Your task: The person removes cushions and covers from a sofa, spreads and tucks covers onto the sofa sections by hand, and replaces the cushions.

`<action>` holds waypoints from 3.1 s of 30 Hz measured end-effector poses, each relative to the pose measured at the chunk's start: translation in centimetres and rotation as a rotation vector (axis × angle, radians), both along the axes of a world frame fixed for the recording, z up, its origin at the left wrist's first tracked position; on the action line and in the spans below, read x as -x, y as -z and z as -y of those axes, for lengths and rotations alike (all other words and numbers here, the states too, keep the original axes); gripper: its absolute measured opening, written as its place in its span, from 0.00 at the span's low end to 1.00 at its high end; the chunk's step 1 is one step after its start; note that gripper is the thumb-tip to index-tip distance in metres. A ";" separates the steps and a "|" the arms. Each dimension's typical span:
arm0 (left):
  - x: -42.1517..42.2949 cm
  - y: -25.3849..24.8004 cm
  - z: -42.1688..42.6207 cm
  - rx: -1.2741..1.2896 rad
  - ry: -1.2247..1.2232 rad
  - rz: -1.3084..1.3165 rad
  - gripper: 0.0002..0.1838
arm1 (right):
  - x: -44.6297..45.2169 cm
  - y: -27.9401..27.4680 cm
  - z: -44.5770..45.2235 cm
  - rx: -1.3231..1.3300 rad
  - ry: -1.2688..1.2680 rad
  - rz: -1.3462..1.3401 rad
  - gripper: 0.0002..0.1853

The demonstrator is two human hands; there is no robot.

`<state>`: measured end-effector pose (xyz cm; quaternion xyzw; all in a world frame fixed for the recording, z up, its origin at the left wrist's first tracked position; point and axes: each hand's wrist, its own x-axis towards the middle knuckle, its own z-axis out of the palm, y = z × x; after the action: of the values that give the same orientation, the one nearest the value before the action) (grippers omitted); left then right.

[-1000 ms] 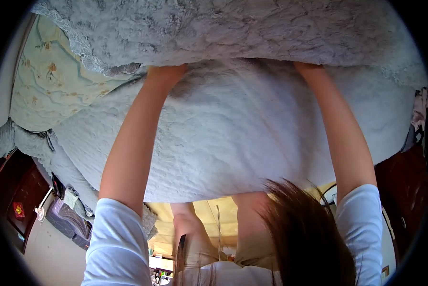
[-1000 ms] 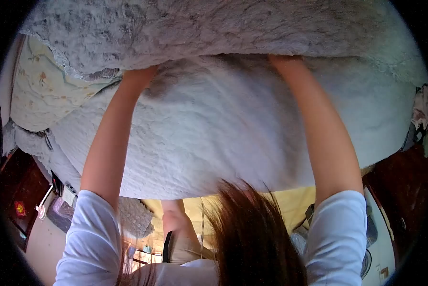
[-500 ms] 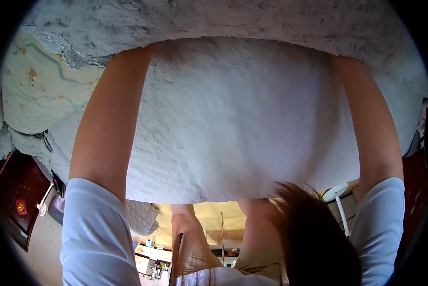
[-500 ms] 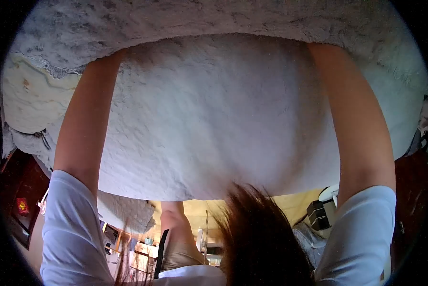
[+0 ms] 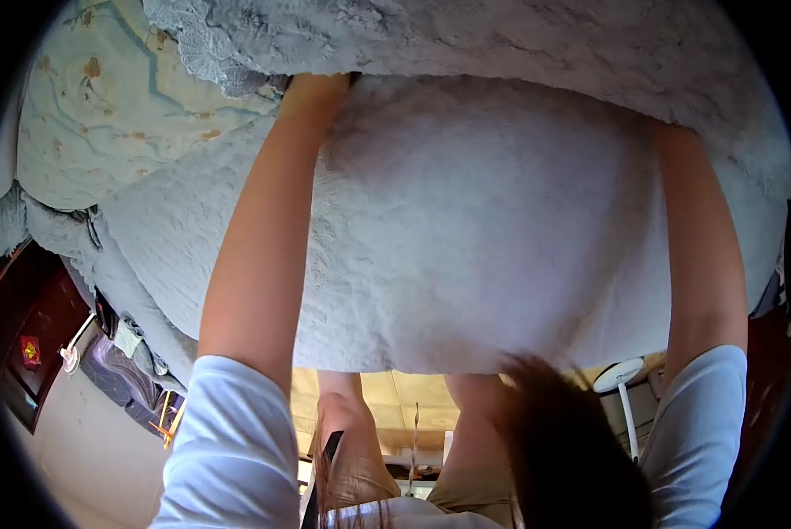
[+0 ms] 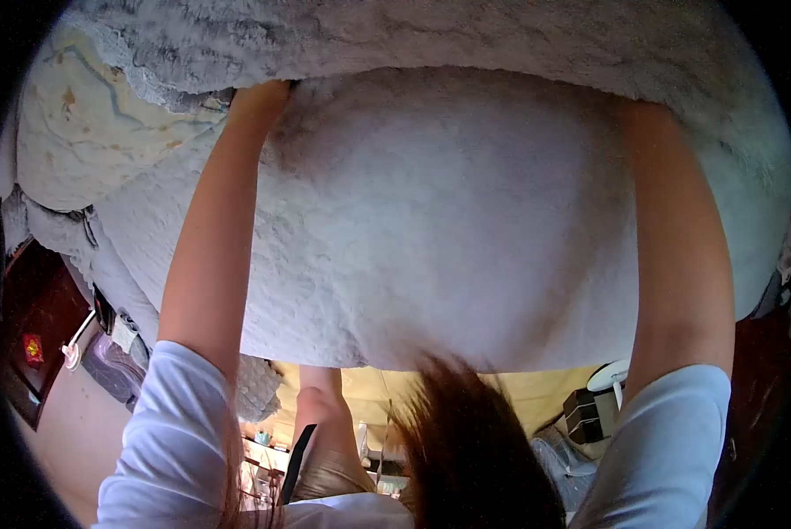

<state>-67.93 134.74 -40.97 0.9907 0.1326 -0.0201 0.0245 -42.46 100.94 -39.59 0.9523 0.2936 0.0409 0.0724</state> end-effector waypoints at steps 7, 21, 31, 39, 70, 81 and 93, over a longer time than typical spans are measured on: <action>-0.7 0.7 -2.2 0.002 0.024 -0.052 0.26 | -1.9 0.5 0.5 0.010 0.003 0.000 0.27; 0.5 3.0 -6.4 0.033 -0.067 -0.177 0.26 | 11.1 -2.7 -4.1 -0.467 0.043 -0.200 0.28; 6.6 -4.0 12.2 0.475 -0.020 0.062 0.26 | 6.6 -4.7 11.9 -0.218 0.444 -0.267 0.33; 5.1 -3.2 17.6 0.003 0.084 0.121 0.27 | -2.9 5.2 16.0 0.243 0.008 0.040 0.31; 67.1 -1.9 -16.8 0.619 -1.090 -0.633 0.41 | 57.9 -9.3 -9.6 0.017 -0.048 -0.429 0.27; 70.6 -6.3 -9.7 1.395 -1.212 -0.334 0.16 | 79.2 -18.8 -30.0 -0.276 -0.114 -1.700 0.16; 55.1 -10.8 3.5 1.107 -0.811 -0.737 0.17 | 68.2 -14.5 11.5 -0.502 0.988 -1.001 0.19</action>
<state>-123.03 131.27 -30.12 0.6377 0.4546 -0.4009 0.4754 -110.67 89.44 -25.10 0.8659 -0.1890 -0.3691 -0.2797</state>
